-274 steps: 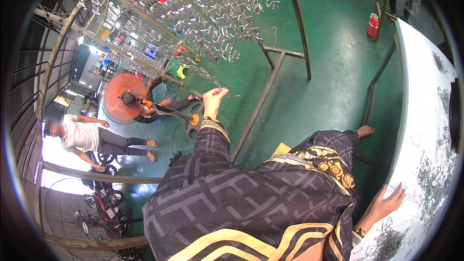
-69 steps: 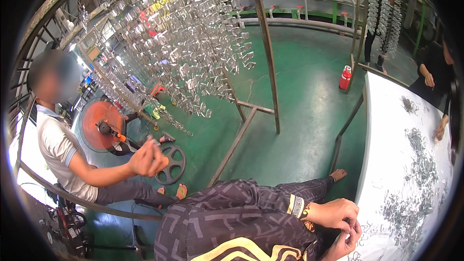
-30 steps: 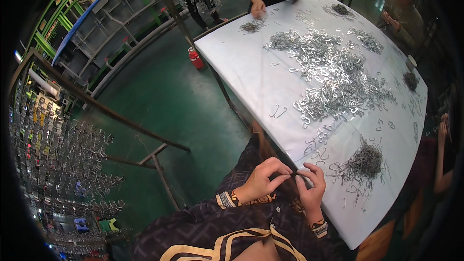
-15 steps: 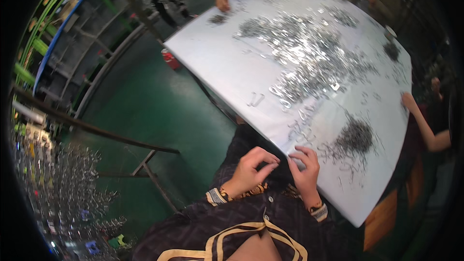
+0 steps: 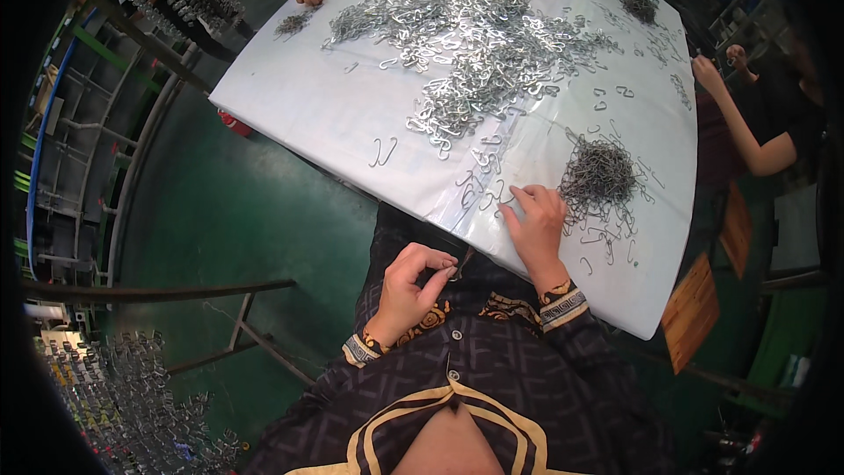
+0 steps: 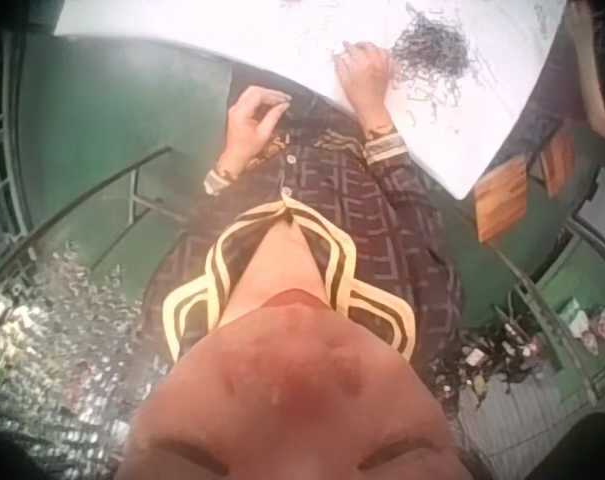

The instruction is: The person picks up metal hooks from a table, joins several together by hand, and hangs the resulting chain of hooks onto a metal rack.

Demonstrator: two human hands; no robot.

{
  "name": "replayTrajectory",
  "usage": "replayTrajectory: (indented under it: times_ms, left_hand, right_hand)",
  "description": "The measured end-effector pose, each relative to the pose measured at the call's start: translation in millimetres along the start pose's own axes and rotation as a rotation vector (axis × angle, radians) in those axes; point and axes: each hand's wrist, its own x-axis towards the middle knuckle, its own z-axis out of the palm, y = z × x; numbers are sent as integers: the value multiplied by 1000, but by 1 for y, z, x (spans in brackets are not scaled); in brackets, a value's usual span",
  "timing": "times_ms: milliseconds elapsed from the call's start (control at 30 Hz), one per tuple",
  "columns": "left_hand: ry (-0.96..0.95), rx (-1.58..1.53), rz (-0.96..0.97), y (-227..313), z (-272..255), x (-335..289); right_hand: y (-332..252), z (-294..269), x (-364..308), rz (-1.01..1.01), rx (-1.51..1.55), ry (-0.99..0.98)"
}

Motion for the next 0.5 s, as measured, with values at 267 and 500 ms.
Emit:
replayTrajectory:
  times_ms: [267, 500]
  left_hand:
    - [-2, 18, -21, 1, 1, -1]
    - [-16, 0, -20, 0, 1, 1]
  right_hand:
    - [-1, 27, 17, -66, -62, 10]
    - [3, 38, 53, 49, -121, -42]
